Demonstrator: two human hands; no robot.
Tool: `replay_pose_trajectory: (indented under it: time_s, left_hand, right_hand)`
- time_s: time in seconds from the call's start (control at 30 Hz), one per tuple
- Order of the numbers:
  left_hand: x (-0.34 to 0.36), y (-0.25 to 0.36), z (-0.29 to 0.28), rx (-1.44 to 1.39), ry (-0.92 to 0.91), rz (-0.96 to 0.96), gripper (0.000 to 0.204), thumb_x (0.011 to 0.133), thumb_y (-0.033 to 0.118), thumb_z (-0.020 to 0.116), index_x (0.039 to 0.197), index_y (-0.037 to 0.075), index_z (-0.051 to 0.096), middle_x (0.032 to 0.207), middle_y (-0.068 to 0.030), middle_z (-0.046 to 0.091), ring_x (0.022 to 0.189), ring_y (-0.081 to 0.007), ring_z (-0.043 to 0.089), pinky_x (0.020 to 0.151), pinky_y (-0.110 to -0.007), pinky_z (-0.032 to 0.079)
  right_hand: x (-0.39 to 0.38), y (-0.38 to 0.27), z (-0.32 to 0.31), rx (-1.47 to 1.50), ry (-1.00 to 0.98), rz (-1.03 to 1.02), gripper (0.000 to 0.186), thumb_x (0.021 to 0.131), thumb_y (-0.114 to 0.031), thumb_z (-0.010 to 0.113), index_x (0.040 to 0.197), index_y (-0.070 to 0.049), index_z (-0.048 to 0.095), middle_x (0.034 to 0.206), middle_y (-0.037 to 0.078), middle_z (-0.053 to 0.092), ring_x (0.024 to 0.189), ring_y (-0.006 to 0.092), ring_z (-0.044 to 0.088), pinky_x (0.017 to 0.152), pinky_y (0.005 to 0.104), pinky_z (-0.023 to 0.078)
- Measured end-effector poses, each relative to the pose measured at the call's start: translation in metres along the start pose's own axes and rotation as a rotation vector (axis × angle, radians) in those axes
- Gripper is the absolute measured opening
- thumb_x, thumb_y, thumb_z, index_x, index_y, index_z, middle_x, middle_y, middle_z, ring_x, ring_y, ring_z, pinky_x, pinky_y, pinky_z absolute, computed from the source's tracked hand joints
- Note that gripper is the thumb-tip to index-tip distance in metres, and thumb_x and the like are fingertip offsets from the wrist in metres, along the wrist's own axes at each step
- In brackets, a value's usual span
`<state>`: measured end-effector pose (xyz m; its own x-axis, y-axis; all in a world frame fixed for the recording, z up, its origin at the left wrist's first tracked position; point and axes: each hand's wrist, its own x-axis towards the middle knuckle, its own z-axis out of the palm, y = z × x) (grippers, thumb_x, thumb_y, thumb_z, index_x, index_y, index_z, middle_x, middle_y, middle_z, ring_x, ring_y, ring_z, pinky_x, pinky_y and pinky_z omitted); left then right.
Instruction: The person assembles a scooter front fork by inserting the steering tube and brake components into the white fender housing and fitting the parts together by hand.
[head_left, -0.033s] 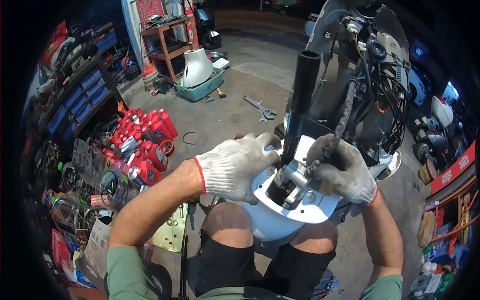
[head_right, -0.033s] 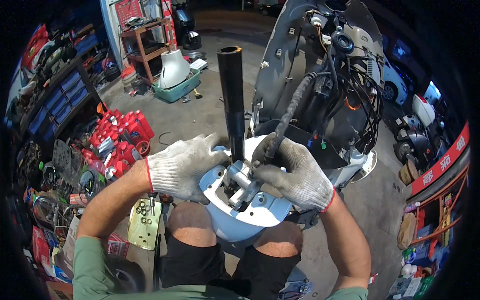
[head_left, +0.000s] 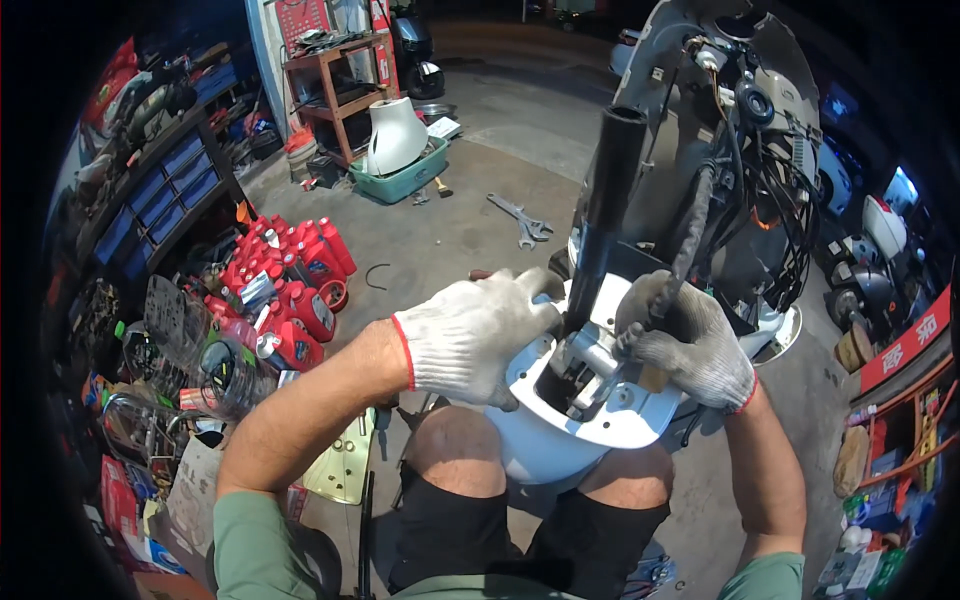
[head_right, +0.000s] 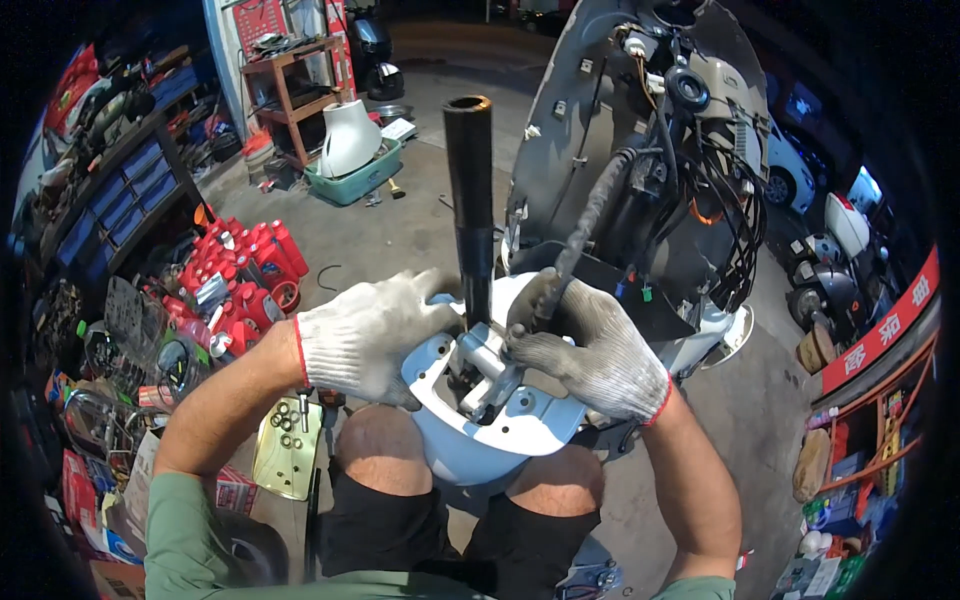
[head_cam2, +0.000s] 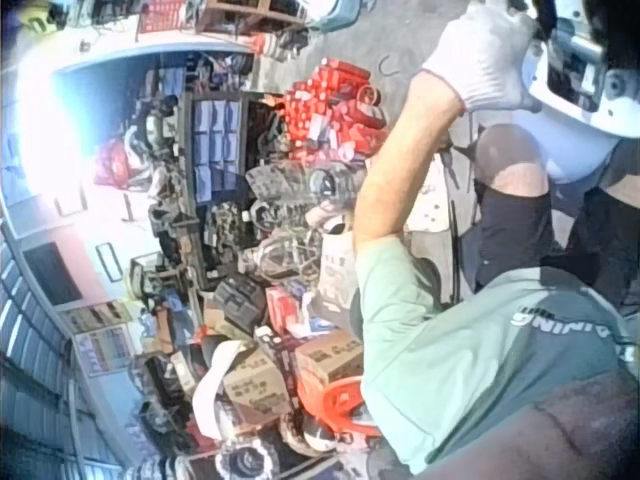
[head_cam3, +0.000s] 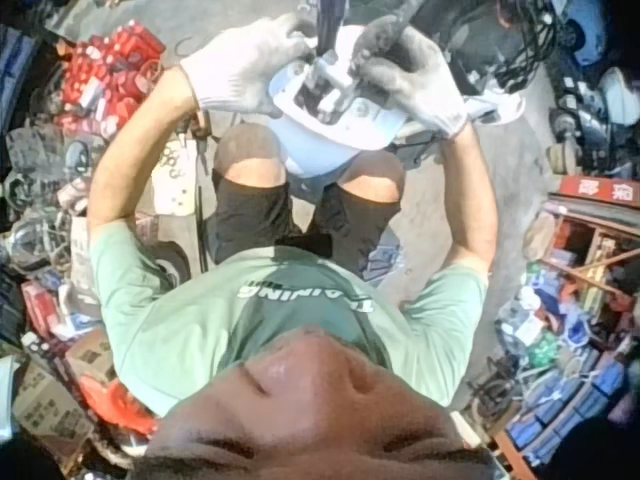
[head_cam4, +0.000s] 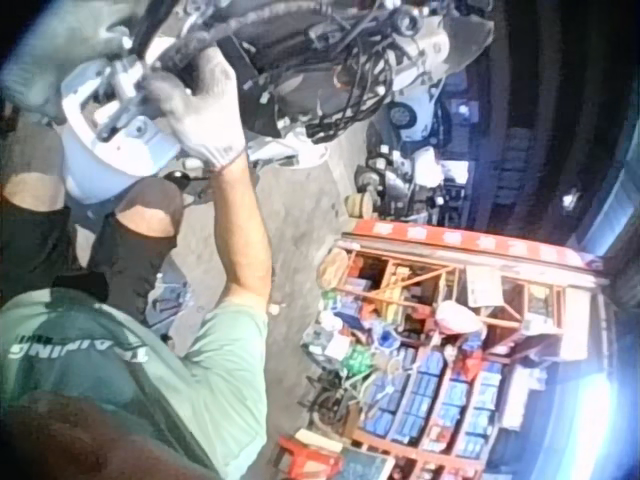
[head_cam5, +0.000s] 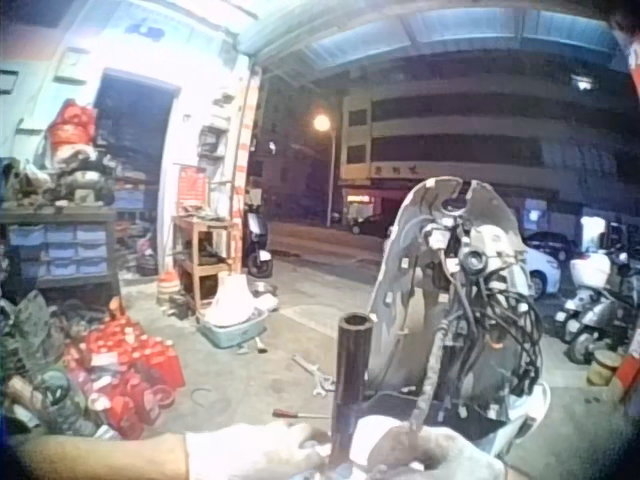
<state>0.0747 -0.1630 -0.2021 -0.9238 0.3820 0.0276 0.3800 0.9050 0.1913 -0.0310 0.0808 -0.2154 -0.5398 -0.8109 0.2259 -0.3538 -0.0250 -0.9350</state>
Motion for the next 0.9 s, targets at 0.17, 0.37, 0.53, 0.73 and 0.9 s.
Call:
replay_pose_trajectory:
  time_s: [0.17,0.37,0.53,0.73,0.9]
  left_hand:
    - [-0.004,0.006,0.001,0.045,-0.018,0.012,0.076,0.063,0.028,0.087,0.130,0.003,0.062,0.142,-0.0243,0.049,0.123,-0.0425,0.057,0.094,-0.047,0.058]
    - [-0.010,-0.002,0.009,-0.036,0.081,0.100,0.071,0.065,0.028,0.086,0.129,0.006,0.063,0.140,-0.0227,0.050,0.123,-0.0420,0.057,0.093,-0.047,0.058]
    - [0.000,-0.006,0.015,-0.059,0.105,0.181,0.067,0.068,0.030,0.085,0.128,0.008,0.064,0.140,-0.0219,0.051,0.127,-0.0418,0.054,0.095,-0.048,0.058]
    - [0.006,-0.007,0.019,-0.157,0.137,0.230,0.076,0.068,0.030,0.087,0.134,0.007,0.059,0.141,-0.0208,0.052,0.133,-0.0409,0.051,0.103,-0.048,0.053]
    - [0.008,-0.016,0.024,-0.467,0.141,0.170,0.084,0.064,0.026,0.089,0.138,0.006,0.055,0.141,-0.0189,0.054,0.133,-0.0363,0.052,0.113,-0.046,0.044]
  right_hand:
    - [-0.004,-0.002,-0.016,0.075,-0.072,0.032,0.015,0.083,0.002,0.070,0.096,0.002,0.065,0.097,0.006,0.066,0.092,0.0133,0.065,0.086,0.0304,0.055]
    - [-0.011,0.011,-0.001,0.095,0.046,-0.170,0.017,0.087,-0.009,0.076,0.092,0.001,0.064,0.093,0.009,0.065,0.083,0.0156,0.061,0.077,0.0308,0.053]
    - [-0.022,0.019,-0.001,0.189,0.139,-0.132,0.014,0.087,-0.006,0.072,0.091,0.002,0.061,0.091,0.011,0.064,0.080,0.0152,0.060,0.072,0.0300,0.052]
    - [-0.035,0.024,-0.004,0.142,0.231,-0.186,0.028,0.088,-0.026,0.078,0.088,-0.004,0.060,0.084,0.011,0.063,0.079,0.0171,0.061,0.066,0.0288,0.051]
    - [-0.040,0.024,0.001,0.262,0.279,-0.167,0.023,0.091,-0.020,0.076,0.089,-0.004,0.061,0.083,0.008,0.061,0.079,0.0162,0.061,0.068,0.0293,0.052]
